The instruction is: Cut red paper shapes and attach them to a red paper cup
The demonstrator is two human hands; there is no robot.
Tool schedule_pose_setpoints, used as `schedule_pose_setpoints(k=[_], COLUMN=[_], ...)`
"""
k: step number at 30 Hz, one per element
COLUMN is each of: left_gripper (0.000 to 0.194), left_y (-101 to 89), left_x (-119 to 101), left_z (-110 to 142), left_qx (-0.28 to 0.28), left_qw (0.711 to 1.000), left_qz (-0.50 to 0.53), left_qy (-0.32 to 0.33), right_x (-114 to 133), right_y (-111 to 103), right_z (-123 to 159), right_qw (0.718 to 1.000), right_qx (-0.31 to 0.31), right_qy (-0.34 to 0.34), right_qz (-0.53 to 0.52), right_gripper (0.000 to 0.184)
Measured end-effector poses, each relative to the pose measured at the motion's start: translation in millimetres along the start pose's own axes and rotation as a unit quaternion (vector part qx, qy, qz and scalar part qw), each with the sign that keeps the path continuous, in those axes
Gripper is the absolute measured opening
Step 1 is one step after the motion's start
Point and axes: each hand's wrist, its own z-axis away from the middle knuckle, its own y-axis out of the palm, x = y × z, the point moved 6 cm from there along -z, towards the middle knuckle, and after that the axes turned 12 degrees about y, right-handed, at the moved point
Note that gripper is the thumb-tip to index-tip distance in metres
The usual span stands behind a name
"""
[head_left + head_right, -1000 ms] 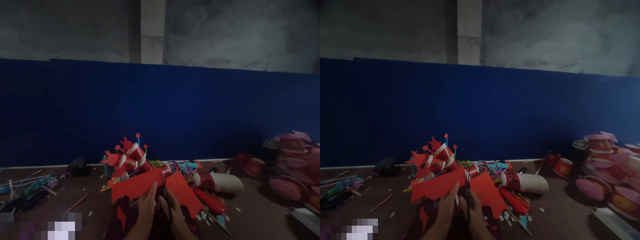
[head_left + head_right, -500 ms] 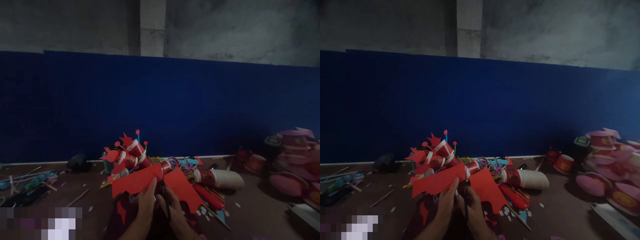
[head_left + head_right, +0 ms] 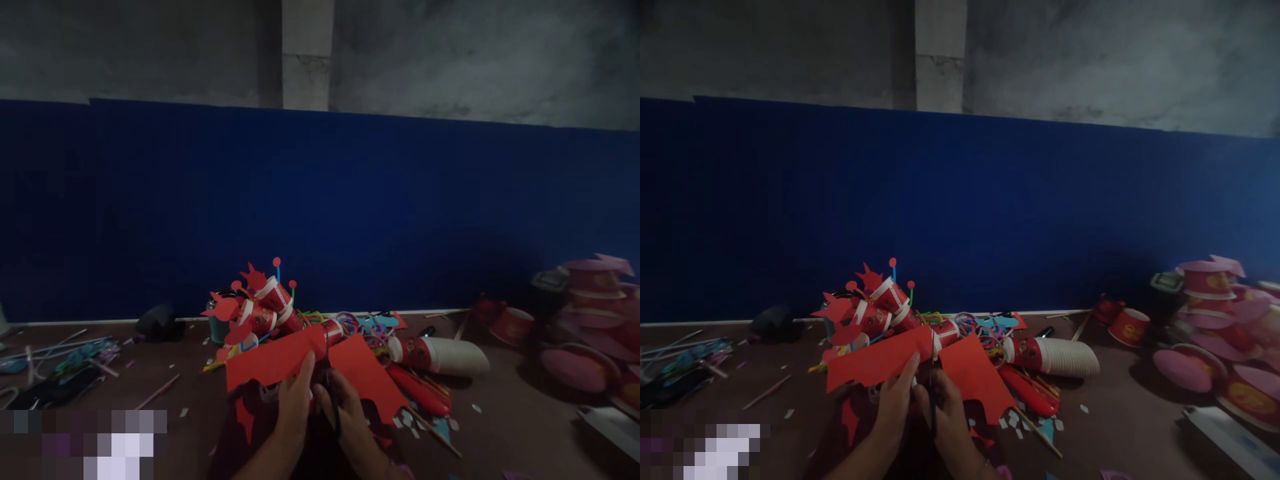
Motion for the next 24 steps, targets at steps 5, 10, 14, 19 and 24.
schedule_pose_setpoints(k=[5,10,14,19,24], left_gripper=[0.037,0.034,0.031,0.033,0.029], left_y=[0.6,-2.2,-0.6,2.9,0.0], left_x=[2.6,0.7,-4.6,-18.5,-25.4], left_z=[-1.5,-5.9,-4.9,-1.7,-3.1], left_qx=[0.011,-0.005,-0.006,-0.003,-0.020], left_qw=[1.000,1.000,1.000,1.000,0.999], left_qz=[0.002,0.003,0.014,0.029,0.002], left_qy=[-0.013,0.010,0.004,0.004,0.031], right_x=[1.1,4.3,4.4,3.2,2.0], right_y=[1.0,2.2,2.0,0.4,1.1], right_z=[1.5,1.8,0.3,-1.7,-2.5], right_qw=[1.000,1.000,1.000,1.000,0.999], right_qx=[0.004,0.014,0.016,0.013,0.024], right_qy=[0.002,0.000,0.004,-0.012,-0.008], right_qz=[0.003,0.001,-0.003,0.024,0.034], right_gripper=[0.026,0.028,0.031,0.032,0.031])
